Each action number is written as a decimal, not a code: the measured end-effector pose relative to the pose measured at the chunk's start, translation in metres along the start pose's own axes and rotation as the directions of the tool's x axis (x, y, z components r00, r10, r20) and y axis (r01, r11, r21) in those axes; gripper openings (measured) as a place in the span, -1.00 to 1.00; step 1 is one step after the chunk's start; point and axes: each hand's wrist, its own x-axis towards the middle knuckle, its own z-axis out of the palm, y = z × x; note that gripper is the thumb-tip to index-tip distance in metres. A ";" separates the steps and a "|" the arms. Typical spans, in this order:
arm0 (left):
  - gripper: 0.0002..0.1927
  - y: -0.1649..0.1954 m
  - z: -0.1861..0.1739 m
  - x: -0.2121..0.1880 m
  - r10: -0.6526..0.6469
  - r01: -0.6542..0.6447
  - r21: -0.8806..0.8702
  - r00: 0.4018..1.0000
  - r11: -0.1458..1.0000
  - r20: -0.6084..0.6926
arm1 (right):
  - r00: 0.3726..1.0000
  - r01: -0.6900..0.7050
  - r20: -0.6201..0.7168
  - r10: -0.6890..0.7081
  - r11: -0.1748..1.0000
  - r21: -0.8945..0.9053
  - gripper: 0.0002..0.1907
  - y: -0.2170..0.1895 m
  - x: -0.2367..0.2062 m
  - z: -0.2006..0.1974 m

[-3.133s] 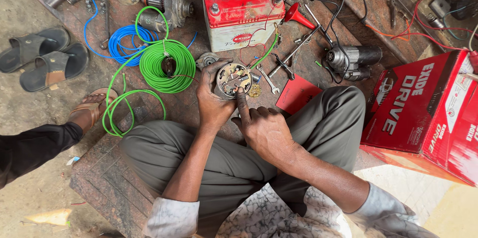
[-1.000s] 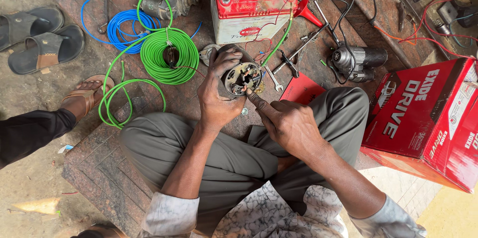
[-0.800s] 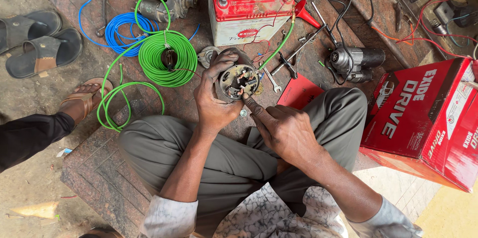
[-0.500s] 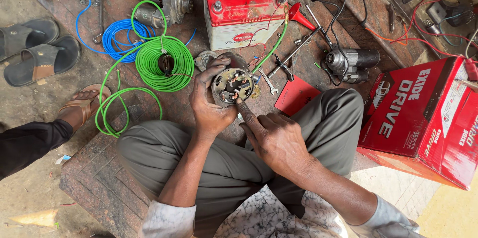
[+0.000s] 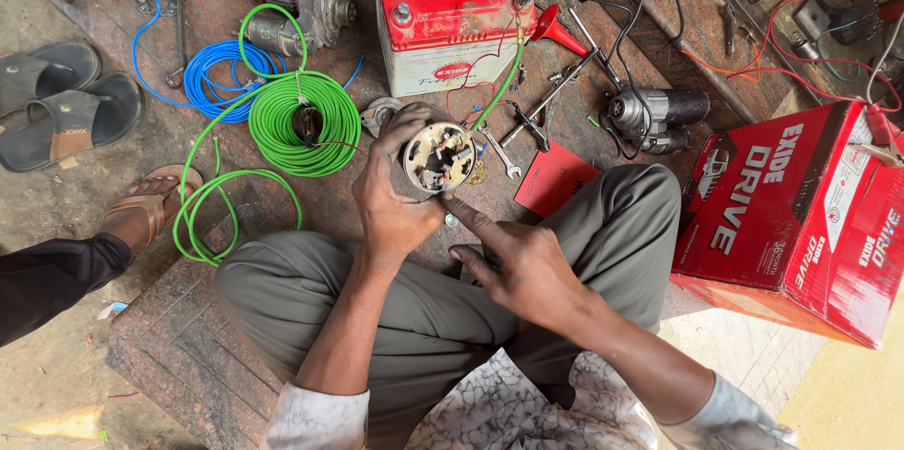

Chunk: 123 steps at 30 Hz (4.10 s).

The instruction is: The person sits on the ground and works on a starter motor, pulling components out of the housing, separating the end cap and armature, and using a wrench on fasteners while arranging parts and wires on the work surface.

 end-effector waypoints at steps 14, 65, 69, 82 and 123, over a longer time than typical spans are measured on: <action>-0.12 -0.059 0.023 -0.042 -0.499 0.431 0.348 0.856 0.833 0.134 | 0.864 -0.343 0.311 0.395 0.011 0.939 -0.66 0.148 -0.006 0.030; -0.75 0.010 0.075 -0.102 -0.771 0.773 0.092 0.634 0.628 -0.062 | 0.886 -0.219 0.197 0.421 0.003 0.976 -0.79 0.148 -0.005 0.055; -0.74 0.013 0.076 -0.102 -0.830 0.833 0.014 0.553 0.553 -0.071 | 0.913 -0.196 0.138 0.385 0.115 0.974 -0.80 0.144 -0.003 0.050; -0.75 0.009 0.072 -0.106 -0.827 0.825 -0.051 0.560 0.562 -0.054 | 0.938 -0.186 0.037 0.345 0.411 0.893 -0.83 0.153 -0.007 0.062; -0.19 -0.045 0.060 -0.057 -0.594 0.430 0.728 0.803 0.534 -0.038 | 0.908 -0.164 -0.001 0.420 0.357 0.920 -0.75 0.166 -0.001 0.060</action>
